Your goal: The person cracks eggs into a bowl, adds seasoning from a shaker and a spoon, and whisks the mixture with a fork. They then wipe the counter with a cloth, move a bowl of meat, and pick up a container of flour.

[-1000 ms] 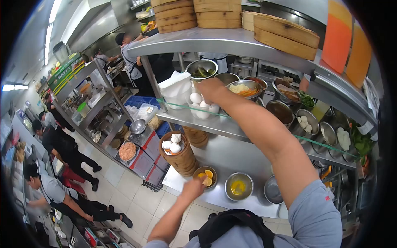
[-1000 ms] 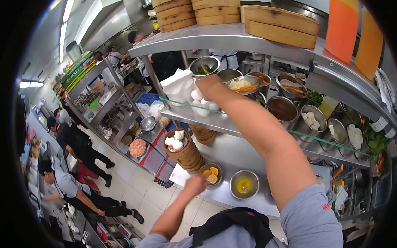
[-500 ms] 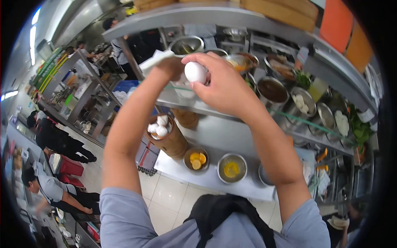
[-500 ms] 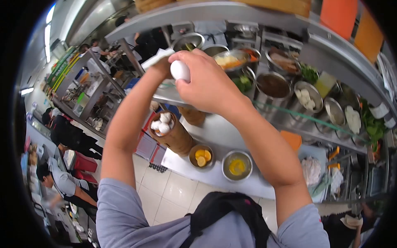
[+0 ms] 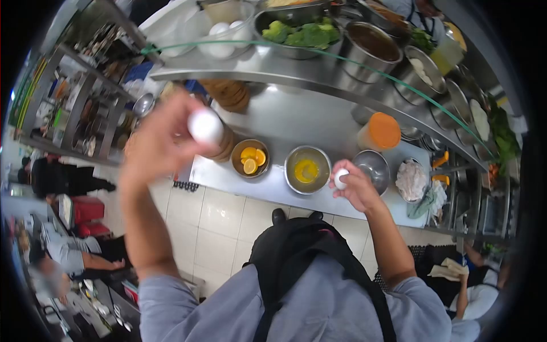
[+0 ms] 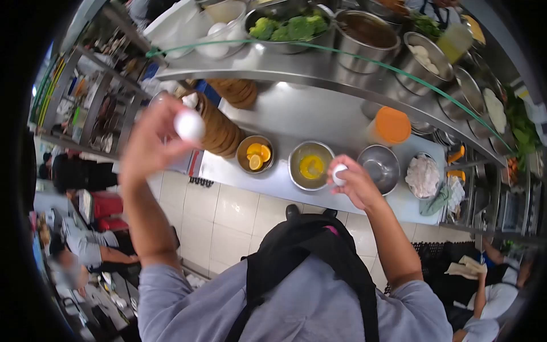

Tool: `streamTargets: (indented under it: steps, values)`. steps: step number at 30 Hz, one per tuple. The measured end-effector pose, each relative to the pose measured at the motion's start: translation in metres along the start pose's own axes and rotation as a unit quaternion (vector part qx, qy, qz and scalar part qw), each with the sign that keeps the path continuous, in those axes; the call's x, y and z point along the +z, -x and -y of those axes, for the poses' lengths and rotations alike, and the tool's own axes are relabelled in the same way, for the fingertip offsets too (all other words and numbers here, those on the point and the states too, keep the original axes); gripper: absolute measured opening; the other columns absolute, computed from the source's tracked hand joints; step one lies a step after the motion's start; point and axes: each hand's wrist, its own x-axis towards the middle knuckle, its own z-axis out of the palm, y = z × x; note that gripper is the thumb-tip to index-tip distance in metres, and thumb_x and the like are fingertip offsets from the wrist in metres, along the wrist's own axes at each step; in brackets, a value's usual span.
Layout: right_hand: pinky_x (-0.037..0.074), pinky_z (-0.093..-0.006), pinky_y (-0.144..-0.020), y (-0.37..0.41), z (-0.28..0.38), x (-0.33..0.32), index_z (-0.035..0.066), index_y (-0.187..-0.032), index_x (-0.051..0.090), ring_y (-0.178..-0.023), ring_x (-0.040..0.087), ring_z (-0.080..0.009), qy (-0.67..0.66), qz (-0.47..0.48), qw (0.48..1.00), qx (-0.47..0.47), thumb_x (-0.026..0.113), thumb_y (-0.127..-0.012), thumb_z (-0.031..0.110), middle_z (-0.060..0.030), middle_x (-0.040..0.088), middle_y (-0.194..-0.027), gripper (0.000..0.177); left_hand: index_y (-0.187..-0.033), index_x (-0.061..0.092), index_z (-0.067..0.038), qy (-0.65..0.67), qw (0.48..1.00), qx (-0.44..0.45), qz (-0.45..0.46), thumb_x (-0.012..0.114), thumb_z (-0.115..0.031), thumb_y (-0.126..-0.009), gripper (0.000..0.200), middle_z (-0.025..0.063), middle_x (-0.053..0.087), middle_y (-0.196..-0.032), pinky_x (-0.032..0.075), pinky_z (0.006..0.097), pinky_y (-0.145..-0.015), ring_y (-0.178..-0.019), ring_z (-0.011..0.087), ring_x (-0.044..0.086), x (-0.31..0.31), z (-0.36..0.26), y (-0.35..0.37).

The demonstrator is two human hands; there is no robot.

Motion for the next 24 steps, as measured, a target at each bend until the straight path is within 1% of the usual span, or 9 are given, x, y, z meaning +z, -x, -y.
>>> streamTargets:
  steps: [2,4,6,9,11,12,15,22,24]
  values:
    - [0.051,-0.0261,-0.064,-0.001,-0.029,-0.025,0.010,-0.109,0.059,-0.083,0.063,-0.0118,0.002,-0.022,0.999,0.045,0.057,-0.097,0.018,-0.0019,0.062,-0.092,0.015,-0.111,0.055,-0.007,0.116,0.982,-0.144,0.032,0.084,-0.009,-0.081,0.042,0.0021,0.064,-0.100,0.055,0.0264,-0.074,-0.090,0.0097,0.064,0.068,0.040,0.060]
    - [0.049,-0.0274,-0.062,0.000,-0.048,-0.037,0.009,-0.105,0.062,-0.078,0.061,-0.0109,0.018,-0.065,0.991,0.112,0.056,-0.099,0.020,-0.0004,0.062,-0.085,0.013,-0.115,0.054,-0.004,0.370,0.902,-0.221,-0.013,0.075,-0.006,-0.091,0.033,0.0020,0.064,-0.102,0.055,0.0261,-0.075,-0.090,0.0092,0.063,0.163,0.108,0.113]
    - [0.048,-0.0269,-0.060,-0.001,-0.049,-0.028,0.008,-0.103,0.061,-0.075,0.060,-0.0114,0.067,-0.057,0.989,0.115,0.057,-0.099,0.021,-0.0012,0.061,-0.081,0.014,-0.126,0.054,-0.001,0.399,0.852,-0.326,-0.099,0.070,-0.016,-0.096,0.037,0.0047,0.065,-0.104,0.057,0.0279,-0.080,-0.089,0.0116,0.064,0.250,0.163,0.157]
    - [0.047,-0.0265,-0.059,-0.007,-0.042,-0.013,0.007,-0.100,0.062,-0.072,0.059,-0.0113,0.148,-0.035,0.982,0.114,0.058,-0.100,0.023,-0.0017,0.061,-0.079,0.017,-0.129,0.056,0.001,0.339,0.843,-0.375,-0.183,0.070,-0.022,-0.097,0.042,0.0096,0.066,-0.105,0.058,0.0316,-0.079,-0.091,0.0173,0.067,0.338,0.212,0.188]
    - [0.047,-0.0265,-0.059,-0.014,-0.036,-0.011,0.006,-0.099,0.063,-0.073,0.059,-0.0107,0.178,-0.018,0.977,0.115,0.059,-0.100,0.023,-0.0014,0.061,-0.079,0.017,-0.129,0.056,0.001,-0.011,0.937,-0.256,-0.235,0.068,-0.019,-0.097,0.040,0.0161,0.067,-0.106,0.057,0.0363,-0.078,-0.092,0.0275,0.069,0.361,0.208,0.185]
    - [0.046,-0.0263,-0.061,-0.018,-0.033,-0.011,0.007,-0.099,0.064,-0.074,0.058,-0.0097,0.201,-0.009,0.973,0.112,0.059,-0.100,0.024,-0.0003,0.060,-0.080,0.017,-0.130,0.055,-0.001,-0.035,0.939,-0.224,-0.260,0.067,-0.021,-0.096,0.041,0.0202,0.066,-0.102,0.052,0.0434,-0.077,-0.091,0.0358,0.066,0.368,0.204,0.182]
    - [0.046,-0.0262,-0.063,-0.026,-0.028,-0.013,0.008,-0.099,0.065,-0.076,0.057,-0.0086,0.237,0.014,0.967,0.096,0.059,-0.100,0.025,0.0006,0.060,-0.082,0.018,-0.131,0.054,-0.003,-0.213,0.922,-0.261,-0.192,0.068,-0.026,-0.094,0.045,0.0184,0.064,-0.099,0.046,0.0463,-0.076,-0.088,0.0354,0.063,0.375,0.191,0.175]
    - [0.047,-0.0267,-0.064,-0.023,-0.022,-0.022,0.008,-0.097,0.066,-0.076,0.057,-0.0085,0.230,0.018,0.969,0.082,0.060,-0.099,0.026,0.0004,0.062,-0.084,0.019,-0.131,0.050,0.000,-0.229,0.907,-0.244,-0.256,0.064,-0.024,-0.095,0.045,0.0193,0.064,-0.108,0.043,0.0482,-0.081,-0.096,0.0373,0.059,0.376,0.171,0.172]
    - [0.047,-0.0267,-0.063,-0.023,-0.027,-0.026,0.008,-0.099,0.066,-0.076,0.057,-0.0086,0.216,0.013,0.972,0.089,0.060,-0.099,0.026,0.0001,0.063,-0.086,0.020,-0.132,0.049,0.001,-0.215,0.911,-0.281,-0.211,0.064,-0.024,-0.096,0.046,0.0202,0.063,-0.111,0.043,0.0483,-0.082,-0.098,0.0382,0.059,0.384,0.177,0.175]
